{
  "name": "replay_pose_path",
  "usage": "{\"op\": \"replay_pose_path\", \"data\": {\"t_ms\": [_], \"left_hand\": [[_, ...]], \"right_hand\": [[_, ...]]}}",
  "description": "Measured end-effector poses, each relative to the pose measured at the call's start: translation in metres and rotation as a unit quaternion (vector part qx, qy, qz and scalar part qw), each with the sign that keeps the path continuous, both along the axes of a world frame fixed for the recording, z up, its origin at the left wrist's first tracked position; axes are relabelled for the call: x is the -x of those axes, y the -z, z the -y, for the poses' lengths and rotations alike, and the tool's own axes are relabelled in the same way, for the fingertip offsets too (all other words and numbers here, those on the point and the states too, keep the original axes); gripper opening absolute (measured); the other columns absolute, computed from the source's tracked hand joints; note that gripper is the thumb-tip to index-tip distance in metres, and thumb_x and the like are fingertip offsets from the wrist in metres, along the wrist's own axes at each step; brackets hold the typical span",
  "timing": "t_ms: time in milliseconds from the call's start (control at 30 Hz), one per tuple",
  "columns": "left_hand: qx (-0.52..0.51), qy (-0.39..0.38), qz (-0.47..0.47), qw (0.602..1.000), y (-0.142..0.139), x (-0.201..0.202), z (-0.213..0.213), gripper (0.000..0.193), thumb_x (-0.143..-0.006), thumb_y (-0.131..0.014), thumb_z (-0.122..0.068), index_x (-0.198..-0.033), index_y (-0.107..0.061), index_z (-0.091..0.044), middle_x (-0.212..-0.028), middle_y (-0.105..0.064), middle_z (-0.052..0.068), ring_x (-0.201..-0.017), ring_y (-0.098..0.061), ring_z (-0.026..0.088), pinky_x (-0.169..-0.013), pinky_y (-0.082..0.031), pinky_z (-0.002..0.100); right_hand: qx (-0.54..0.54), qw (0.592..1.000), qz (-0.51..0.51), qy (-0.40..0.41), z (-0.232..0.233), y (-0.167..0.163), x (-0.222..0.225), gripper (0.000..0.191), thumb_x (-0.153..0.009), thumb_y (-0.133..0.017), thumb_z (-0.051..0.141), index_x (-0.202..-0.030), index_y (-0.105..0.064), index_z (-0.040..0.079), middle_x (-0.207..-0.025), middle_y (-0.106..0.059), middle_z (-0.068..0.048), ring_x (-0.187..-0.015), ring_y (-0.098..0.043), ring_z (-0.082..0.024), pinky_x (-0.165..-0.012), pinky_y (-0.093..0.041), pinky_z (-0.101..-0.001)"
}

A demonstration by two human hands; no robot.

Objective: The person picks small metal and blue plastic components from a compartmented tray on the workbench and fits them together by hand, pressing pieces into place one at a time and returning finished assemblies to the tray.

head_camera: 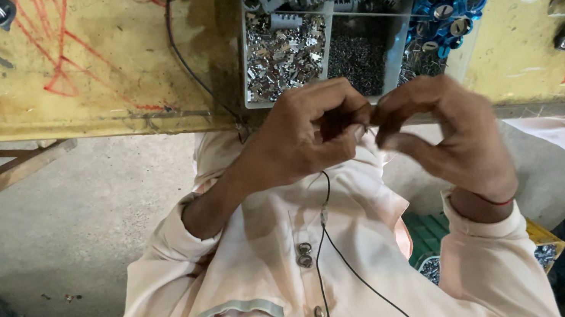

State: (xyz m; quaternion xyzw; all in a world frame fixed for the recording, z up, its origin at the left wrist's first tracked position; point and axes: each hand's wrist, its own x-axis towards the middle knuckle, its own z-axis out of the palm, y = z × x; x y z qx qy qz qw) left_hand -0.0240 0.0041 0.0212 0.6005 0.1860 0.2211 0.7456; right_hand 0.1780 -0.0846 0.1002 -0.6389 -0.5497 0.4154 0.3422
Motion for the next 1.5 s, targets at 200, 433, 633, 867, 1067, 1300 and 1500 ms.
{"op": "replay_pose_path", "data": {"t_ms": [200, 433, 633, 867, 1067, 1300, 1500], "left_hand": [[-0.004, -0.012, 0.042, 0.999, 0.019, -0.003, -0.010, 0.015, -0.098, -0.066, -0.014, -0.104, -0.060, -0.002, -0.094, -0.055, -0.001, -0.082, -0.052, 0.008, -0.074, -0.049, 0.026], [0.013, -0.027, 0.059, 0.998, 0.021, -0.007, -0.006, 0.011, -0.097, -0.065, -0.009, -0.103, -0.060, -0.001, -0.092, -0.056, 0.000, -0.082, -0.053, 0.006, -0.075, -0.049, 0.024], [0.225, 0.018, 0.131, 0.965, 0.020, -0.007, -0.007, 0.014, -0.100, -0.064, -0.010, -0.110, -0.062, 0.000, -0.101, -0.064, 0.000, -0.089, -0.060, 0.005, -0.083, -0.058, 0.024], [0.208, -0.039, 0.003, 0.977, 0.003, -0.011, 0.005, 0.017, -0.095, -0.075, -0.014, -0.099, -0.069, 0.002, -0.086, -0.068, -0.001, -0.075, -0.061, 0.002, -0.065, -0.055, 0.020], [0.137, -0.064, -0.035, 0.988, -0.006, -0.006, 0.006, 0.017, -0.094, -0.077, -0.015, -0.098, -0.071, 0.000, -0.086, -0.070, -0.002, -0.074, -0.058, 0.000, -0.062, -0.051, 0.019], [0.115, -0.073, -0.101, 0.986, -0.013, -0.010, 0.010, 0.018, -0.090, -0.079, -0.017, -0.093, -0.072, -0.001, -0.080, -0.071, -0.002, -0.069, -0.058, -0.001, -0.057, -0.049, 0.019], [0.208, -0.052, -0.077, 0.974, -0.018, -0.012, 0.008, 0.018, -0.090, -0.077, -0.017, -0.093, -0.070, -0.001, -0.077, -0.069, -0.003, -0.064, -0.059, 0.000, -0.053, -0.050, 0.020]], "right_hand": [[-0.189, 0.875, 0.442, -0.059, -0.058, 0.007, -0.021, 0.015, -0.096, -0.082, -0.003, -0.108, -0.074, 0.000, -0.100, -0.062, -0.014, -0.097, -0.057, -0.031, -0.087, -0.044, -0.0450], [-0.185, 0.836, 0.499, -0.134, -0.101, 0.036, -0.026, 0.017, -0.085, -0.077, 0.001, -0.096, -0.065, 0.001, -0.107, -0.057, -0.014, -0.111, -0.054, -0.033, -0.094, -0.041, -0.0435], [0.038, 0.995, -0.077, 0.058, -0.049, -0.008, -0.016, 0.029, -0.086, -0.073, -0.006, -0.109, -0.057, 0.004, -0.111, -0.063, -0.004, -0.096, -0.067, -0.009, -0.080, -0.057, -0.0223], [-0.082, 0.989, 0.124, 0.014, 0.009, 0.019, 0.006, 0.038, -0.088, -0.080, -0.014, -0.121, -0.070, 0.003, -0.119, -0.067, -0.012, -0.106, -0.070, -0.020, -0.088, -0.057, -0.0277], [-0.120, 0.979, 0.168, 0.000, 0.010, 0.013, 0.006, 0.035, -0.090, -0.080, -0.013, -0.119, -0.073, 0.005, -0.123, -0.071, -0.012, -0.105, -0.073, -0.022, -0.085, -0.060, -0.0288], [-0.171, 0.957, 0.232, -0.021, 0.019, 0.014, 0.002, 0.031, -0.098, -0.079, -0.013, -0.120, -0.076, 0.007, -0.118, -0.069, -0.012, -0.103, -0.074, -0.022, -0.086, -0.061, -0.0293], [-0.201, 0.953, 0.225, 0.013, 0.022, 0.020, 0.002, 0.028, -0.098, -0.084, -0.011, -0.117, -0.076, 0.008, -0.116, -0.069, -0.010, -0.101, -0.072, -0.021, -0.084, -0.059, -0.0283]]}}
